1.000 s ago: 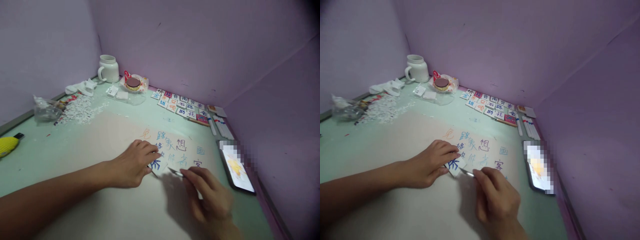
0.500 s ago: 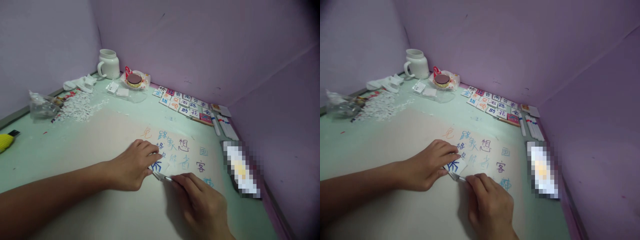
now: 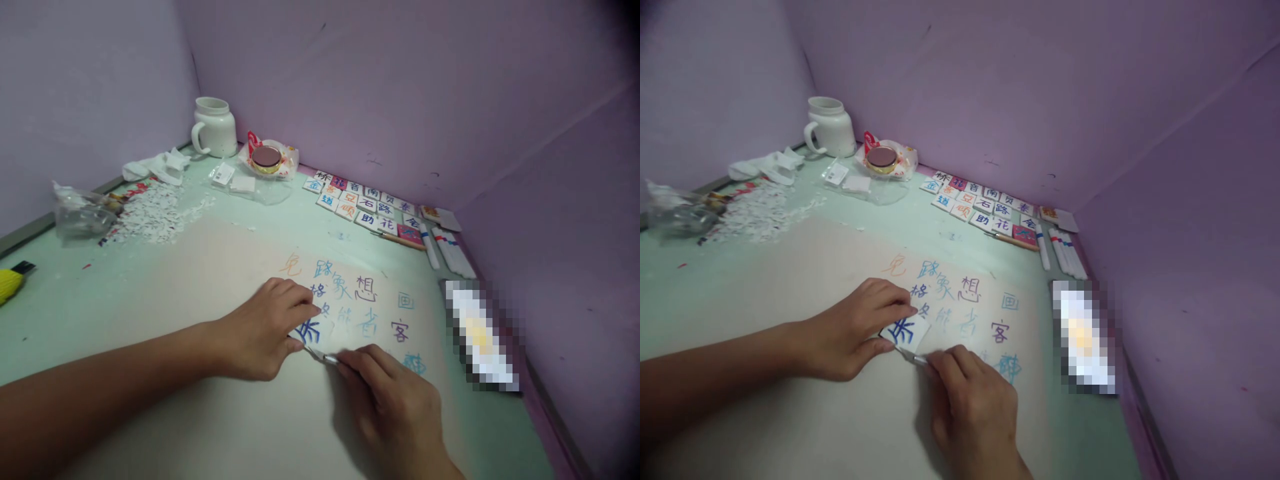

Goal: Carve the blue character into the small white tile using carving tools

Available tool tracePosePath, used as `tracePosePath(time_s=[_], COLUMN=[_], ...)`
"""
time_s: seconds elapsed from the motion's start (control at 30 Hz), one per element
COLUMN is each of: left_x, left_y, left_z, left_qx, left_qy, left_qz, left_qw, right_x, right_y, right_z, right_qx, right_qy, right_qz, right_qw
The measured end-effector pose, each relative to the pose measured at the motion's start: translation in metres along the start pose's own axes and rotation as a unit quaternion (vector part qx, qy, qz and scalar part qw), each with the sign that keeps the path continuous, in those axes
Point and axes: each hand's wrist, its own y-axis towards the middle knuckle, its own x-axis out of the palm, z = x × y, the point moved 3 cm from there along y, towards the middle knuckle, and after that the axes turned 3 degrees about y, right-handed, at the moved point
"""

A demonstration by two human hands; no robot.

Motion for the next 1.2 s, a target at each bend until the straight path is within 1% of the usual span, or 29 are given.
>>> tracePosePath(time_s=[0.2, 0.33, 0.43, 0.5, 0.57, 0.63, 0.67, 0.73, 0.8, 0.87, 1.03, 1.2], left_x=[0.001, 0.001, 0.001, 0.001, 0.001, 0.001, 0.001, 0.001, 0.001, 0.001, 0.001, 0.001], left_y=[0.000, 0.000, 0.000, 0.000, 0.000, 0.000, 0.000, 0.000, -0.001, -0.001, -0.001, 0.000], left_z=[-0.001, -0.002, -0.002, -0.002, -0.002, -0.002, -0.002, -0.003, -0.004, -0.004, -0.004, -0.003], left_qx=[-0.002, -0.001, -0.001, -0.005, -0.007, -0.006, -0.006, -0.006, -0.010, -0.013, -0.016, -0.013], left_qy=[-0.026, -0.044, -0.052, -0.056, -0.059, -0.060, -0.061, -0.064, -0.067, -0.070, -0.072, -0.073], left_qz=[0.008, 0.010, 0.012, 0.009, 0.004, 0.001, 0.001, 0.003, 0.003, 0.001, -0.004, -0.006], left_qw=[1.000, 0.999, 0.999, 0.998, 0.998, 0.998, 0.998, 0.998, 0.998, 0.997, 0.997, 0.997], right_x=[0.003, 0.005, 0.004, 0.003, 0.002, 0.000, -0.001, -0.004, -0.005, -0.006, -0.006, -0.005], right_y=[0.001, 0.002, 0.003, 0.004, 0.005, 0.005, 0.005, 0.003, 0.001, -0.001, 0.002, 0.008], right_z=[0.006, 0.004, 0.003, 0.005, 0.008, 0.012, 0.013, 0.013, 0.010, 0.005, -0.005, -0.008], right_qx=[-0.030, -0.024, -0.020, -0.024, -0.027, -0.015, -0.006, -0.007, -0.024, -0.040, -0.065, -0.061], right_qy=[0.003, -0.001, 0.006, 0.029, 0.064, 0.085, 0.083, 0.051, 0.001, -0.040, -0.089, -0.104], right_qz=[0.010, 0.016, 0.033, 0.028, 0.008, -0.001, 0.004, 0.028, 0.055, 0.065, 0.054, 0.042], right_qw=[1.000, 1.000, 0.999, 0.999, 0.998, 0.996, 0.997, 0.998, 0.998, 0.996, 0.992, 0.992])
